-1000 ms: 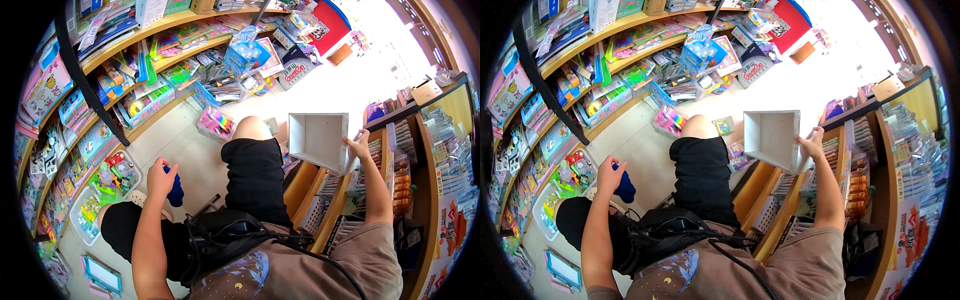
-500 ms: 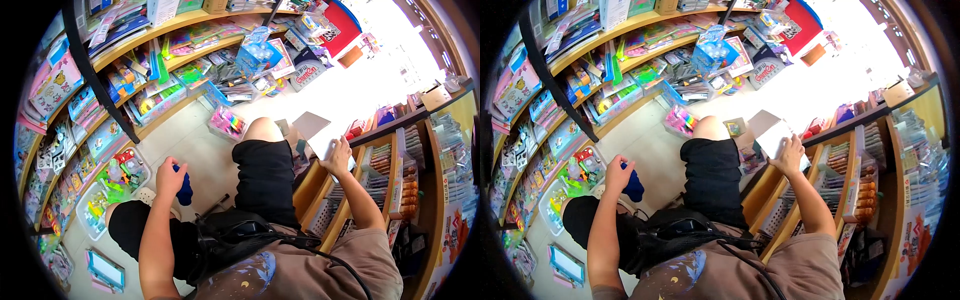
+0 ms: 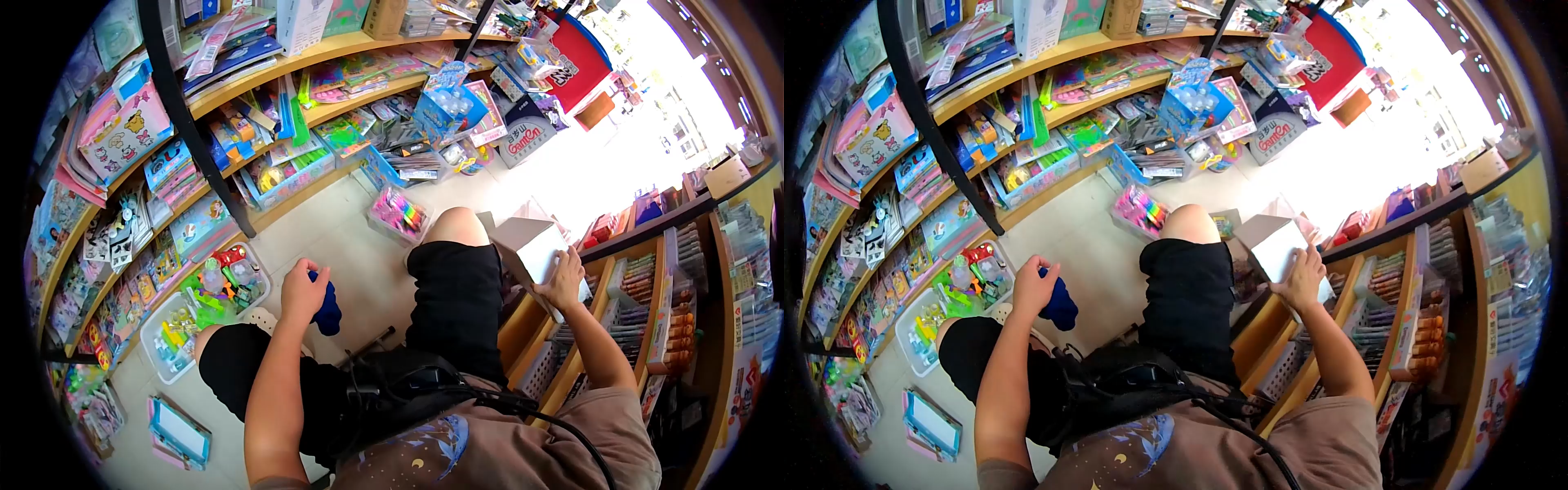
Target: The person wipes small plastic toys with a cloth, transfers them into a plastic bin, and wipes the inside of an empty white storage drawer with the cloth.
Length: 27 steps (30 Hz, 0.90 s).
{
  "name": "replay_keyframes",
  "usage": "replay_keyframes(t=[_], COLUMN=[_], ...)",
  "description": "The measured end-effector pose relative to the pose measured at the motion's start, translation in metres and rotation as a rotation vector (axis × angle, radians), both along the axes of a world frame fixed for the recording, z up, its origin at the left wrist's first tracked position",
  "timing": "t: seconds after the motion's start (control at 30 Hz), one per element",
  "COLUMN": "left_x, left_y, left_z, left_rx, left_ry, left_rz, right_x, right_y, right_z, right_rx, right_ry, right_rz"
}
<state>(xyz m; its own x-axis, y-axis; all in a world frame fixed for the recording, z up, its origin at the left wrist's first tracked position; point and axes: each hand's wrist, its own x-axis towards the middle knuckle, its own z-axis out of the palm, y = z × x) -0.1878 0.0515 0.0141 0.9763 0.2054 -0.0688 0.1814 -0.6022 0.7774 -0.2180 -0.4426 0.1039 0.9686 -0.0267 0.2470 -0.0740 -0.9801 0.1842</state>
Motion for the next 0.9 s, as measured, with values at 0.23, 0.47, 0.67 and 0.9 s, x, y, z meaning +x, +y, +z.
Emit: replay_keyframes(t=[0.23,0.47,0.67,0.9], left_x=[0.000,-0.002,-0.001,0.001], left_y=[0.002,0.005,0.008,0.010], left_z=[0.001,0.002,0.003,0.010], left_rx=[-0.021,0.005,-0.009,-0.019], left_ry=[0.030,0.047,0.083,0.052], left_rz=[0.007,-0.011,0.009,0.038], right_x=[0.001,-0.001,0.024,0.080], right_y=[0.001,-0.001,-0.011,0.003], right_z=[0.006,0.003,0.037,0.126], right_rx=[-0.018,0.023,-0.032,0.120], right_ry=[-0.021,0.043,-0.094,-0.486], right_rz=[0.028,0.061,-0.051,0.007])
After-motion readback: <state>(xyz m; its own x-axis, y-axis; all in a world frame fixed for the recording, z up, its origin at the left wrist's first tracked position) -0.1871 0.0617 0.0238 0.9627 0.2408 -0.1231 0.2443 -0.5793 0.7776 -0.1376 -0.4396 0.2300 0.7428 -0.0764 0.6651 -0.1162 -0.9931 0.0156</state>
